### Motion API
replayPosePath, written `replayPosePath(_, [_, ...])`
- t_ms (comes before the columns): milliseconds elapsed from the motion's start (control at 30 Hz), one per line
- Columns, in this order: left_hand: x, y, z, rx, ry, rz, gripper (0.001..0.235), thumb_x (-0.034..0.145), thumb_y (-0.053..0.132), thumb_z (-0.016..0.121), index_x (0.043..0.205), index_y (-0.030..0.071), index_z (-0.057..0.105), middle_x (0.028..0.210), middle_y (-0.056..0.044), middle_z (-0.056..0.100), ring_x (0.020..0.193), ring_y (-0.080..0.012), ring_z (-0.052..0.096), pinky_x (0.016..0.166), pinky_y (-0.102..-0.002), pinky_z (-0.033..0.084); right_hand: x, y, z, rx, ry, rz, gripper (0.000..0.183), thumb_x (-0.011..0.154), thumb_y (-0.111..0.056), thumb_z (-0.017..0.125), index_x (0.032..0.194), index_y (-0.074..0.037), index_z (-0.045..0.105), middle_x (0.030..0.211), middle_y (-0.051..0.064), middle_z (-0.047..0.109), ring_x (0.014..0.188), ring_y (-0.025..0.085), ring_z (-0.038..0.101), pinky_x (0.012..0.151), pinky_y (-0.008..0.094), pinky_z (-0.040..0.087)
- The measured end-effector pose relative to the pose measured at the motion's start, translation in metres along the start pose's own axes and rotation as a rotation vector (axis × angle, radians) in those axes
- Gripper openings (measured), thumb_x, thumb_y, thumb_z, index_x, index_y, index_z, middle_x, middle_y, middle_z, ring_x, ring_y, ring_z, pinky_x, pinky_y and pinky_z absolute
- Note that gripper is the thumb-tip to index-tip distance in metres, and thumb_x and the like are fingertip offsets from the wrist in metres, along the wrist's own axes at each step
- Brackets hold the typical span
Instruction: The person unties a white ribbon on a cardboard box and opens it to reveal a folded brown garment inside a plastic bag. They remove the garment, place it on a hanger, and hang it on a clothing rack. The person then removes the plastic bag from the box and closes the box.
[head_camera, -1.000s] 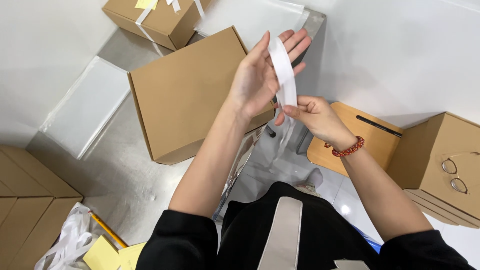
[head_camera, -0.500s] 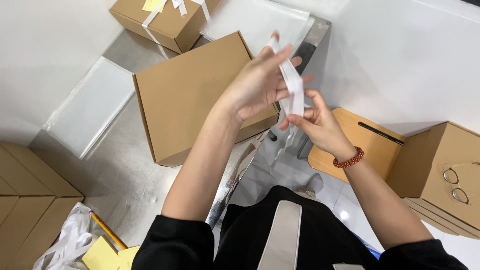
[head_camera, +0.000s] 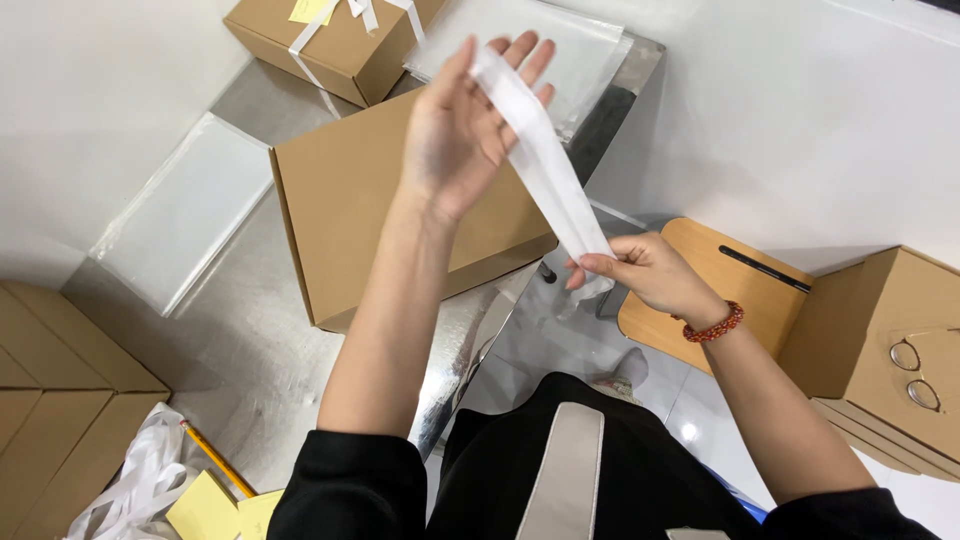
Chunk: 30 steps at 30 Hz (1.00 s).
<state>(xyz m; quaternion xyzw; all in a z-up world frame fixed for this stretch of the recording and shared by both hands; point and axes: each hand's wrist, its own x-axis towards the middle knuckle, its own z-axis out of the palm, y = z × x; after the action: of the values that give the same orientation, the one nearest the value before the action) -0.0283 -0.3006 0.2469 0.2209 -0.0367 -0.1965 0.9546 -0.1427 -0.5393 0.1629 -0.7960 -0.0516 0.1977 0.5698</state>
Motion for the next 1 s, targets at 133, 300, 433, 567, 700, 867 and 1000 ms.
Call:
replayPosePath(133, [-0.007, 0.021, -0.006, -0.081, -0.001, 0.035, 0.047, 0.085, 0.025, 0.083, 0.105, -0.007, 0.056, 0.128, -0.035, 0.063, 0.128, -0.0469, 0.066, 0.101, -0.049, 0.064, -0.006, 0.014, -0.010, -0.003, -0.046, 0.065, 0.037, 0.101, -0.032, 0.065, 0.088, -0.006, 0.089, 0.105, 0.004, 0.089, 0.107, 0.012, 0.077, 0.088, 0.028, 0.052])
replayPosePath(300, [-0.015, 0.024, -0.007, -0.010, 0.251, 0.061, 0.064, 0.082, 0.033, 0.075, 0.129, -0.005, 0.056, 0.141, -0.028, 0.062, 0.129, -0.0387, 0.067, 0.103, -0.049, 0.060, -0.015, 0.023, -0.026, -0.029, -0.116, 0.015, 0.044, 0.104, -0.036, 0.059, 0.090, -0.007, 0.089, 0.089, 0.005, 0.088, 0.092, 0.013, 0.073, 0.088, 0.030, 0.051])
replayPosePath(433, [-0.008, 0.019, -0.039, 0.003, 0.234, 0.096, 0.062, 0.089, 0.035, 0.071, 0.136, -0.002, 0.055, 0.149, -0.027, 0.060, 0.130, -0.0373, 0.066, 0.100, -0.048, 0.062, -0.022, 0.019, -0.039, -0.067, -0.164, 0.038, 0.047, 0.104, -0.035, 0.057, 0.089, -0.006, 0.090, 0.096, 0.002, 0.089, 0.102, 0.013, 0.076, 0.096, 0.031, 0.053])
replayPosePath(567, [0.001, 0.002, -0.093, 0.146, 0.240, 0.098, 0.070, 0.097, 0.048, 0.063, 0.151, 0.005, 0.054, 0.154, -0.016, 0.060, 0.140, -0.0298, 0.061, 0.110, -0.041, 0.056, -0.027, 0.014, -0.049, 0.030, -0.163, -0.018, 0.037, 0.105, -0.025, 0.058, 0.104, 0.000, 0.086, 0.097, 0.012, 0.089, 0.095, 0.020, 0.080, 0.094, 0.037, 0.058])
replayPosePath(700, [-0.001, -0.028, -0.107, 0.157, 0.346, 0.053, 0.051, 0.098, 0.052, 0.060, 0.134, 0.016, 0.067, 0.143, -0.010, 0.071, 0.133, -0.0246, 0.068, 0.099, -0.037, 0.058, -0.031, -0.016, -0.072, 0.040, -0.194, -0.194, 0.040, 0.107, -0.026, 0.056, 0.098, -0.001, 0.085, 0.089, 0.009, 0.089, 0.087, 0.016, 0.078, 0.080, 0.031, 0.057])
replayPosePath(867, [0.013, -0.078, -0.131, 0.390, 0.138, -0.036, 0.076, 0.101, 0.068, 0.037, 0.142, 0.011, 0.066, 0.145, -0.011, 0.068, 0.137, -0.0258, 0.058, 0.113, -0.041, 0.036, -0.043, -0.076, -0.084, 0.038, -0.023, -0.198, 0.033, 0.103, -0.018, 0.059, 0.114, 0.004, 0.081, 0.097, 0.017, 0.089, 0.091, 0.023, 0.084, 0.078, 0.033, 0.065])
replayPosePath(1000, [0.001, -0.102, -0.082, 0.797, -0.171, -0.177, 0.105, 0.093, 0.081, 0.014, 0.157, 0.005, 0.049, 0.171, -0.015, 0.039, 0.164, -0.0320, 0.026, 0.134, -0.049, 0.014, -0.048, -0.125, -0.079, 0.018, 0.159, -0.206, 0.034, 0.104, -0.016, 0.056, 0.125, 0.003, 0.075, 0.112, 0.017, 0.084, 0.114, 0.020, 0.077, 0.100, 0.034, 0.061])
